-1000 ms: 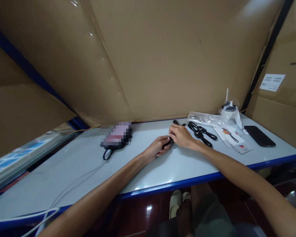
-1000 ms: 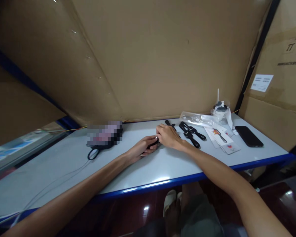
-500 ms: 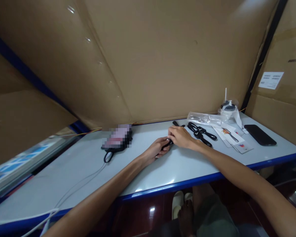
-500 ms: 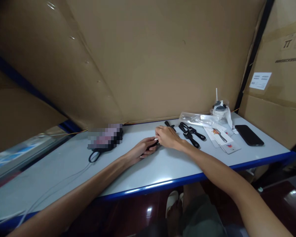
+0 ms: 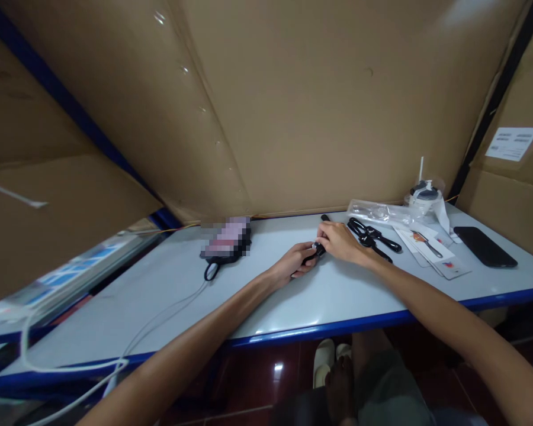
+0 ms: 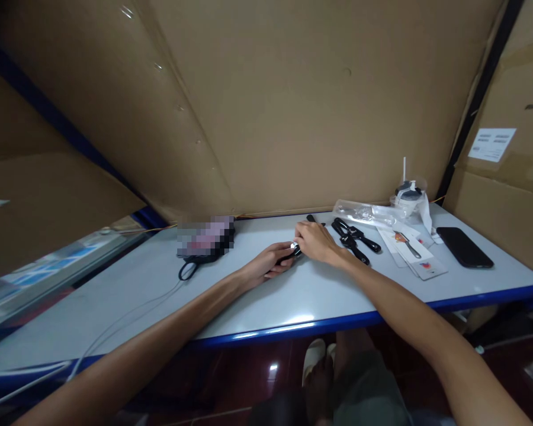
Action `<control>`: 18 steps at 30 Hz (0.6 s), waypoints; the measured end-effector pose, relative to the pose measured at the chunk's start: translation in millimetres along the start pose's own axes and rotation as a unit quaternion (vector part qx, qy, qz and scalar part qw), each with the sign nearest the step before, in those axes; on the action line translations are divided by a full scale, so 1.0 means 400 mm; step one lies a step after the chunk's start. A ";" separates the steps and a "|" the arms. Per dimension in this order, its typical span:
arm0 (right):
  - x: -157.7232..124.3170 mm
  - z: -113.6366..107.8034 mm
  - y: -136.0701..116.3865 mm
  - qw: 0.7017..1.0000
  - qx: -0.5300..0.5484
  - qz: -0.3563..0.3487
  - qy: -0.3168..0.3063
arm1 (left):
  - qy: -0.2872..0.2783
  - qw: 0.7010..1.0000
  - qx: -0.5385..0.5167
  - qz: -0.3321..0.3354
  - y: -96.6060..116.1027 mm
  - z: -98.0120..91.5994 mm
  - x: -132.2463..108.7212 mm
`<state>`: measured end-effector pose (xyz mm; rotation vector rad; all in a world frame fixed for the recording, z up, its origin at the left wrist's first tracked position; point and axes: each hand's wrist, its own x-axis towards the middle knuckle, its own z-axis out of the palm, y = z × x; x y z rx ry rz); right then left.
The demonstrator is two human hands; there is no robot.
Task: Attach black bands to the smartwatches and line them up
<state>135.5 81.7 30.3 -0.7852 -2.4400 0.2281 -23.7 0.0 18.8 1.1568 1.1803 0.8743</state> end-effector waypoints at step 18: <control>-0.013 0.008 -0.022 0.997 -0.065 -0.038 -0.024 | 0.015 1.000 0.006 0.016 -0.002 0.005 -0.001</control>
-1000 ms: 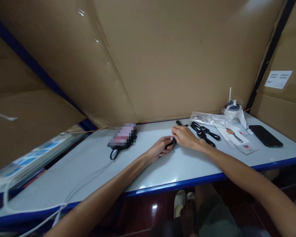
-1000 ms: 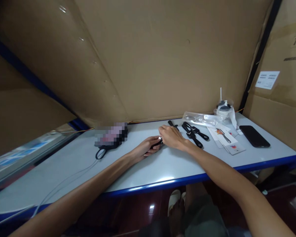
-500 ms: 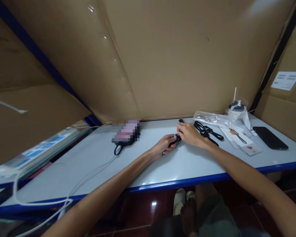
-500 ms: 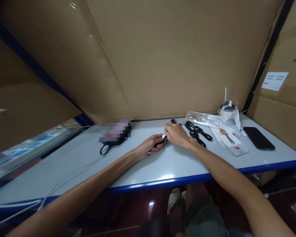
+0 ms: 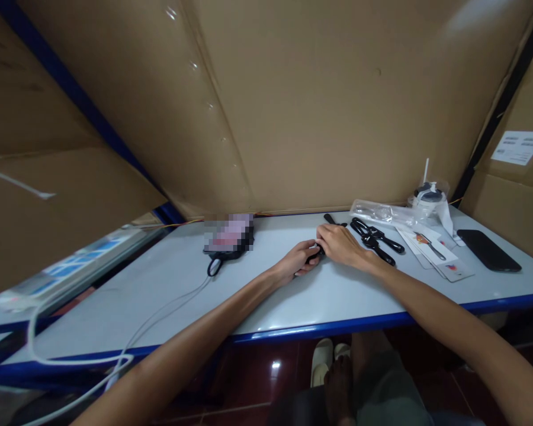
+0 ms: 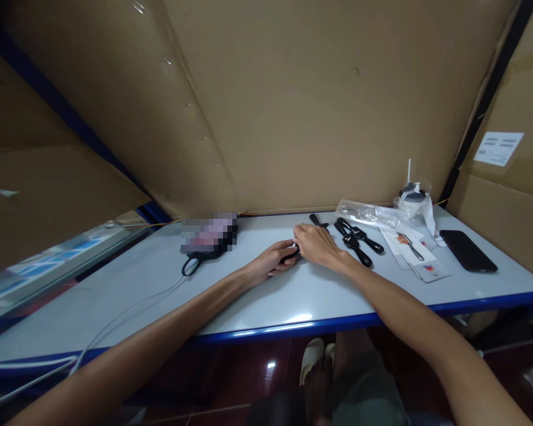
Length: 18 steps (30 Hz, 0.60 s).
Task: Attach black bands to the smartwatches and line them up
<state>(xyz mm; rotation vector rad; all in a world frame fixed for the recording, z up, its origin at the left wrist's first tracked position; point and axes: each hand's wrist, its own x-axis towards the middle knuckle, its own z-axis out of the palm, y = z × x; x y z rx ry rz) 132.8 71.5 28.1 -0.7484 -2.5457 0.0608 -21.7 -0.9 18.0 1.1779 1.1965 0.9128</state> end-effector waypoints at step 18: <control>0.019 -0.001 -0.016 0.975 0.165 0.146 0.026 | 0.003 1.000 0.002 -0.016 -0.001 -0.005 0.007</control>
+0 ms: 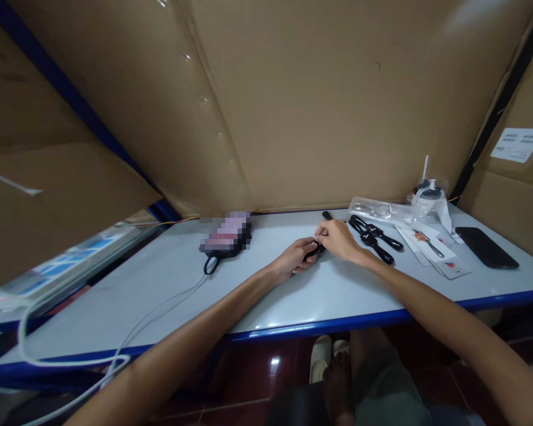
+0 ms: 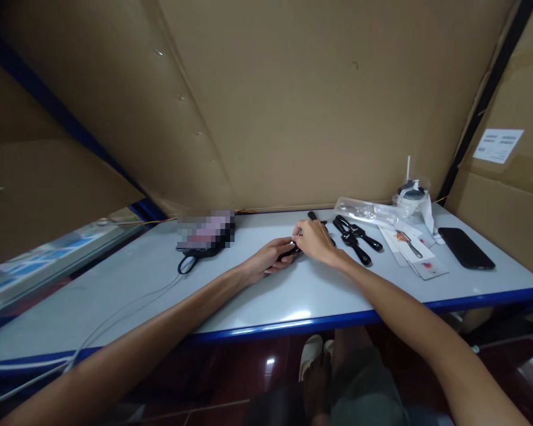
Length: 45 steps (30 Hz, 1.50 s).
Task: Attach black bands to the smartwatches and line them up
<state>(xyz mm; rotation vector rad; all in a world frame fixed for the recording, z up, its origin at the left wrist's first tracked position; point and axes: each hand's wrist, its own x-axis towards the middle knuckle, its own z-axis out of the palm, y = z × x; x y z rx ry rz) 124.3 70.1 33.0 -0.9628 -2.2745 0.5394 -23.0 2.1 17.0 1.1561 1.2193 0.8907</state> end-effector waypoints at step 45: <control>-0.007 -0.024 -0.016 0.969 -0.203 -0.130 -0.055 | -0.021 1.000 0.007 0.013 -0.003 -0.008 0.000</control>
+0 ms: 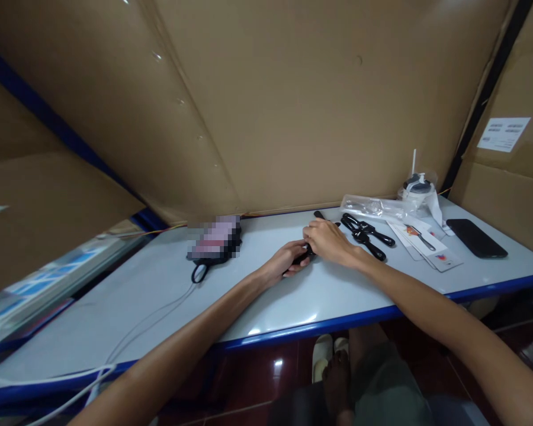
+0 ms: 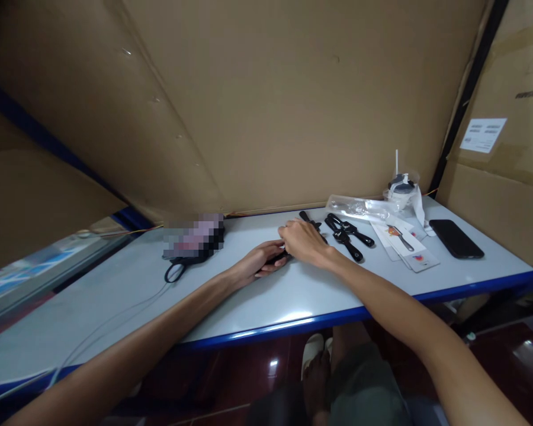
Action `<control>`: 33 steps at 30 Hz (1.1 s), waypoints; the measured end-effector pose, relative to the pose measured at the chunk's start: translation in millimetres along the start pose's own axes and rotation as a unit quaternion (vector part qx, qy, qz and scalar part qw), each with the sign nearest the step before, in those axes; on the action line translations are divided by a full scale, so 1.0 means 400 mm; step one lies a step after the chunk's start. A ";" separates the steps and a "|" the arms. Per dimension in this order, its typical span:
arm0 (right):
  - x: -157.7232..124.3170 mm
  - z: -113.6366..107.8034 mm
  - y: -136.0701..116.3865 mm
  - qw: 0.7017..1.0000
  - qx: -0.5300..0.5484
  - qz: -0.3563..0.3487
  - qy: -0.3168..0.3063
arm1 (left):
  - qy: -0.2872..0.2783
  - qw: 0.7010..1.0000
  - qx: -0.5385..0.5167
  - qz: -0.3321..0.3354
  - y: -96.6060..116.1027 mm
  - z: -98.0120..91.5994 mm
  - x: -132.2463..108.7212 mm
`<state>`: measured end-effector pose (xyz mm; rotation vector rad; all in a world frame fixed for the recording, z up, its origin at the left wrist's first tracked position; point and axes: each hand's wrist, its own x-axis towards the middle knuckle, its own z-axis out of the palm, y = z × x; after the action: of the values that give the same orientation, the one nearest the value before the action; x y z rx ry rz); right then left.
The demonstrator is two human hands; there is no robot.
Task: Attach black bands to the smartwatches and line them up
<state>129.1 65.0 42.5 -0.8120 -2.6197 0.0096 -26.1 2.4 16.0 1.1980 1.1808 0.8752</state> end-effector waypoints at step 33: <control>-0.024 -0.040 -0.016 0.998 0.041 0.034 -0.022 | 0.022 0.999 -0.025 0.014 -0.003 -0.002 -0.001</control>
<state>138.8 52.8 54.3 -0.8807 -2.6132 0.1555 -27.1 1.8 14.8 1.1627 1.1731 0.9516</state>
